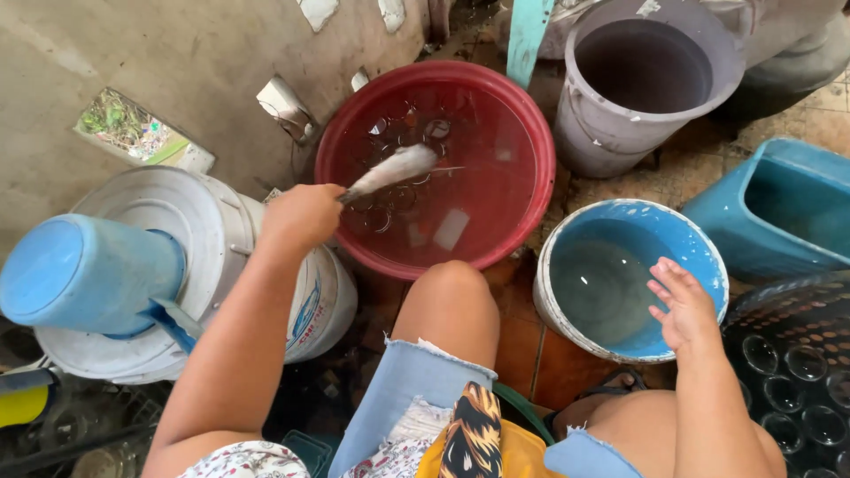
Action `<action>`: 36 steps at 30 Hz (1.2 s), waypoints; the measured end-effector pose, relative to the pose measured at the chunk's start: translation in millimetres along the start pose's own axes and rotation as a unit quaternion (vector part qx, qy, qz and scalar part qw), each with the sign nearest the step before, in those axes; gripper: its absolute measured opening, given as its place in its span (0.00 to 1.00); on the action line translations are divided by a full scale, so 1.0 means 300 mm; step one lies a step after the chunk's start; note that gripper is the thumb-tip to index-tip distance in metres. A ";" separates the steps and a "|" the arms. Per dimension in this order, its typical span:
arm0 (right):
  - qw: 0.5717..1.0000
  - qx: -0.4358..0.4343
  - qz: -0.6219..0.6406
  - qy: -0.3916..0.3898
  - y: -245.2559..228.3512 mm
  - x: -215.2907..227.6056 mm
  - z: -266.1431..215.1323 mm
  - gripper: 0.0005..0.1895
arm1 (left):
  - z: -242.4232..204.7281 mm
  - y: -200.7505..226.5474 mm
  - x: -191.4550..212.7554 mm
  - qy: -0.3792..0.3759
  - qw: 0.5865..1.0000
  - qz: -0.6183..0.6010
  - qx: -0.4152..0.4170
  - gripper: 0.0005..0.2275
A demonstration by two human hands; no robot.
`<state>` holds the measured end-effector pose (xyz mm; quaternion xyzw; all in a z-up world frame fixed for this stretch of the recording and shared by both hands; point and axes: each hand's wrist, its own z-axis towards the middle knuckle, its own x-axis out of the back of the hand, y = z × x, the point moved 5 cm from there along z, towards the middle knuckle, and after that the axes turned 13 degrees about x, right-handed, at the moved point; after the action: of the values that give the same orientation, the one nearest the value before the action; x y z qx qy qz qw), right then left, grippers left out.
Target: Washing and rinsing small glass jars using a cleaning brush and buckets of water.
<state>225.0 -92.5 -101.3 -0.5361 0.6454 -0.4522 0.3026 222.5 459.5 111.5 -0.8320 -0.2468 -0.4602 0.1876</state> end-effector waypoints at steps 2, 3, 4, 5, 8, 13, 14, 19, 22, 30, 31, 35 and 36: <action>1.000 -0.005 0.003 0.007 -0.003 0.010 -0.002 0.24 | 0.053 -0.041 -0.020 0.013 0.998 0.058 0.025 0.22; 1.000 -0.007 0.002 0.011 -0.012 0.009 -0.011 0.23 | 0.086 -0.052 -0.043 0.027 0.993 0.110 0.026 0.19; 1.000 -0.008 0.003 0.015 -0.022 0.004 -0.019 0.23 | 0.118 -0.065 -0.062 0.042 0.986 0.160 0.027 0.17; 1.000 -0.009 0.004 0.016 -0.028 -0.006 -0.016 0.23 | 0.174 -0.074 -0.090 0.043 0.986 0.161 0.026 0.17; 1.000 -0.009 0.005 0.013 -0.030 -0.016 -0.023 0.25 | 0.301 -0.103 -0.192 0.049 0.979 0.196 0.031 0.15; 1.000 -0.015 -0.005 0.021 -0.021 0.003 -0.034 0.24 | 0.409 -0.092 -0.282 0.024 0.979 0.197 0.052 0.17; 1.000 -0.015 -0.005 0.021 -0.012 0.007 -0.029 0.24 | 0.434 -0.084 -0.302 0.023 0.979 0.196 0.052 0.17; 1.000 -0.019 -0.011 0.022 -0.019 0.003 -0.040 0.25 | 0.560 -0.011 -0.403 0.013 0.968 0.251 0.017 0.16; 0.999 -0.025 -0.017 0.016 -0.014 -0.005 -0.036 0.25 | 0.592 0.047 -0.451 0.041 0.945 0.325 -0.007 0.15; 0.999 -0.034 -0.022 0.027 -0.007 -0.005 -0.043 0.26 | 0.631 0.127 -0.544 0.063 0.862 0.502 -0.019 0.22; 0.999 -0.035 -0.020 0.024 -0.002 -0.006 -0.042 0.26 | 0.649 0.120 -0.587 0.057 0.867 0.494 -0.026 0.21; 0.999 0.004 0.037 -0.003 -0.002 -0.006 -0.038 0.30 | 0.654 0.064 -0.616 0.096 0.944 0.316 0.015 0.20; 0.999 0.009 0.036 -0.001 -0.007 -0.006 -0.041 0.29 | 0.674 0.036 -0.618 0.108 0.951 0.289 0.017 0.19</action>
<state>215.4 -87.5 -94.6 -0.5106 0.6595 -0.4464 0.3242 280.6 515.7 -150.8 -0.8096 0.0181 -0.4693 0.3521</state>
